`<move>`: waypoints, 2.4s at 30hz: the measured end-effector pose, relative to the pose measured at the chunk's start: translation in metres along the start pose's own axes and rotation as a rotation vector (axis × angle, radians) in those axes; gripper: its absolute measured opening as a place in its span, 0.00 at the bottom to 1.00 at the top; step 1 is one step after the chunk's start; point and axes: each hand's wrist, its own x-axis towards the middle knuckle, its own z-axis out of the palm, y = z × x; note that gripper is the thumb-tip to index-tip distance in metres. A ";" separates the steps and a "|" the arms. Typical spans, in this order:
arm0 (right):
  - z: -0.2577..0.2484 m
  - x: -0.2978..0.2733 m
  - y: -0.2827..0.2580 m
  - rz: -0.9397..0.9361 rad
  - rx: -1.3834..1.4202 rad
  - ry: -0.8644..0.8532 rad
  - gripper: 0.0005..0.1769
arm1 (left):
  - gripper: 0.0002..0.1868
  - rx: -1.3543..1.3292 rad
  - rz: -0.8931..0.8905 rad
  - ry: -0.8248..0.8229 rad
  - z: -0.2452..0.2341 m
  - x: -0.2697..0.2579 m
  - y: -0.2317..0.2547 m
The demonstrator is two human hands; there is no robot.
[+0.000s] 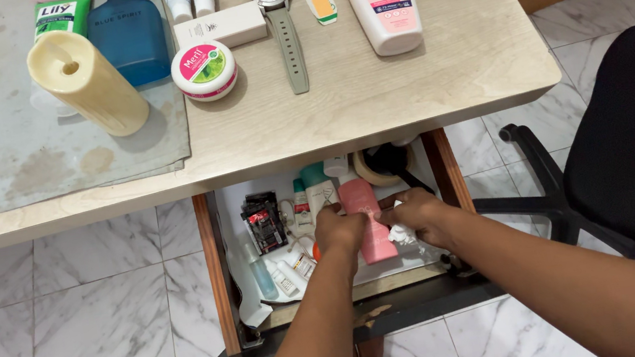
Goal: The person removes various personal care items from a drawer and places them on a table. Items handled include a candle, tubes of cream, bottles of lotion, a razor, and a watch. The person arranges the items on the table surface.
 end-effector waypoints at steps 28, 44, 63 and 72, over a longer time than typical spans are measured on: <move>-0.015 -0.122 -0.033 -0.014 0.171 -0.090 0.18 | 0.29 -0.328 -0.004 -0.167 -0.023 -0.071 0.024; -0.027 -0.208 -0.080 -0.056 0.115 -0.105 0.18 | 0.32 -0.409 0.086 -0.242 -0.043 -0.132 0.071; -0.043 -0.267 -0.127 -0.245 0.101 -0.062 0.24 | 0.30 -0.462 0.278 -0.227 -0.056 -0.191 0.132; -0.065 -0.259 -0.168 -0.353 0.112 -0.024 0.20 | 0.29 -0.366 0.319 -0.195 -0.058 -0.198 0.188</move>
